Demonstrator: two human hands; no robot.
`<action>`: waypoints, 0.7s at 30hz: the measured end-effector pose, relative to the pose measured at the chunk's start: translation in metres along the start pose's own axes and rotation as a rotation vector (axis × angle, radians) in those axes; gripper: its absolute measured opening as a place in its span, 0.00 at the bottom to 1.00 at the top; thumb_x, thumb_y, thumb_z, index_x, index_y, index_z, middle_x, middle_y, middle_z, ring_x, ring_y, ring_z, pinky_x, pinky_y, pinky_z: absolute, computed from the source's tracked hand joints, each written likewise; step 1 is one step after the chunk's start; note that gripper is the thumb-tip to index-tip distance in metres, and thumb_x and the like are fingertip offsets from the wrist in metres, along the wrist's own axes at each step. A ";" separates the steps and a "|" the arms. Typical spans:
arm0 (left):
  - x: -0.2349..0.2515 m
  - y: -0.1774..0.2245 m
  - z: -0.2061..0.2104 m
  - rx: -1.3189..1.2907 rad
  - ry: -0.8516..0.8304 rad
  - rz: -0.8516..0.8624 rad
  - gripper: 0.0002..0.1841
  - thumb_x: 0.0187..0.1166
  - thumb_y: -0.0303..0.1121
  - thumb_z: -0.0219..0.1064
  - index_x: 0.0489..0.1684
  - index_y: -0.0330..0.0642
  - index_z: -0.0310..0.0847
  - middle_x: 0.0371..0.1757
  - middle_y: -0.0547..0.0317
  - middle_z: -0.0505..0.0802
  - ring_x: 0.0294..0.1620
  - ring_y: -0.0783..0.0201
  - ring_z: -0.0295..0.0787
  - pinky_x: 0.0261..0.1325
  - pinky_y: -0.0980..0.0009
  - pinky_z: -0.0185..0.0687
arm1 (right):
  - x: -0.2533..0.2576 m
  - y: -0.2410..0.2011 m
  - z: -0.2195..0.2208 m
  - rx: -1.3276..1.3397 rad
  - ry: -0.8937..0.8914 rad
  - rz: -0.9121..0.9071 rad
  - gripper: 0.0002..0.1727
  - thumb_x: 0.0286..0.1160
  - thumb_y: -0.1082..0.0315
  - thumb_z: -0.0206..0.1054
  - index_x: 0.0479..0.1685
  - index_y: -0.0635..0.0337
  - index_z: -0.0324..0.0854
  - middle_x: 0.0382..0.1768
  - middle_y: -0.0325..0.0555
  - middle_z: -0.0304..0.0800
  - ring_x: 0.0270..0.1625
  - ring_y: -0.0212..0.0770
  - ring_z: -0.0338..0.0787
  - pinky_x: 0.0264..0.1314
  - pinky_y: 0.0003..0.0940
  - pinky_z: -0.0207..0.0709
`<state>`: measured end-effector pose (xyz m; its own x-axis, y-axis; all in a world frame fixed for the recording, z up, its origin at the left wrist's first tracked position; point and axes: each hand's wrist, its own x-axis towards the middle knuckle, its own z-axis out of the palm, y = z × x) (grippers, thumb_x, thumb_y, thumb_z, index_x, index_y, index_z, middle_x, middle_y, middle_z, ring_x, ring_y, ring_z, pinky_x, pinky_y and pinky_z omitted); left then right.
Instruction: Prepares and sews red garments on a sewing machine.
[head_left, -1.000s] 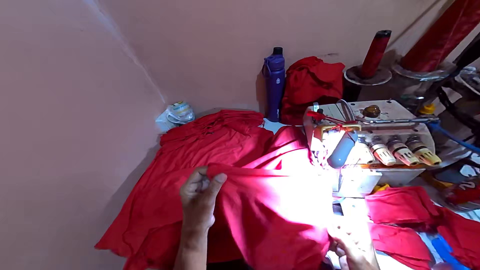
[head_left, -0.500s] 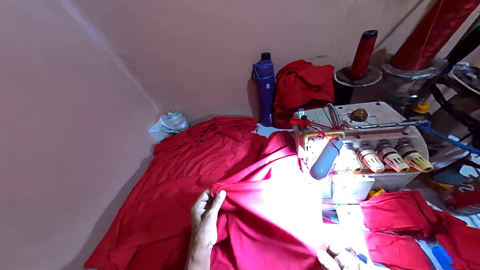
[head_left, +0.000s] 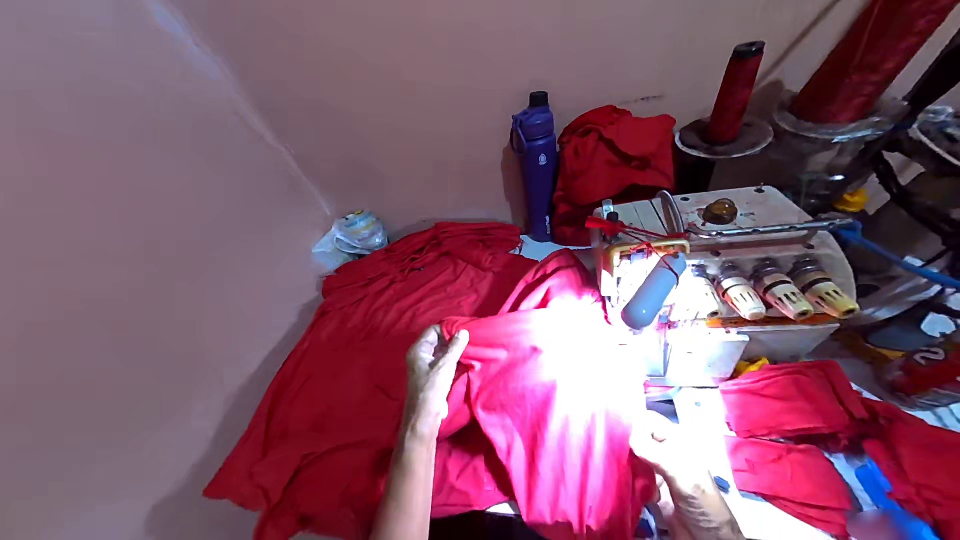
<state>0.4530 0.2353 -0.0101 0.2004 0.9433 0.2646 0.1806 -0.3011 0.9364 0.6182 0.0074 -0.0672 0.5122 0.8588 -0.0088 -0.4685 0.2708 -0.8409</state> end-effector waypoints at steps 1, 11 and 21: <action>-0.006 -0.005 -0.003 0.063 -0.003 0.017 0.07 0.80 0.25 0.67 0.46 0.29 0.82 0.36 0.58 0.89 0.36 0.74 0.87 0.44 0.75 0.86 | -0.004 0.001 -0.001 -0.053 -0.019 -0.006 0.12 0.69 0.74 0.61 0.23 0.45 0.79 0.15 0.25 0.77 0.15 0.17 0.72 0.16 0.13 0.66; -0.093 -0.016 -0.009 0.321 0.211 0.527 0.09 0.73 0.28 0.65 0.41 0.30 0.87 0.50 0.45 0.91 0.54 0.67 0.87 0.58 0.78 0.82 | -0.026 -0.008 -0.002 -0.320 0.057 -0.161 0.09 0.64 0.79 0.65 0.35 0.52 0.82 0.22 0.20 0.86 0.23 0.16 0.83 0.26 0.14 0.77; -0.170 -0.007 0.023 0.046 -0.204 0.415 0.03 0.70 0.21 0.69 0.34 0.34 0.89 0.40 0.58 0.94 0.50 0.78 0.89 0.59 0.85 0.82 | -0.082 0.012 -0.004 -0.621 -0.096 -0.041 0.09 0.72 0.72 0.66 0.28 0.70 0.86 0.27 0.39 0.89 0.33 0.20 0.85 0.42 0.21 0.81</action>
<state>0.4397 0.0744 -0.0672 0.4491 0.6965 0.5596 0.0864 -0.6572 0.7488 0.5731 -0.0617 -0.0784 0.4406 0.8960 0.0545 0.0702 0.0261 -0.9972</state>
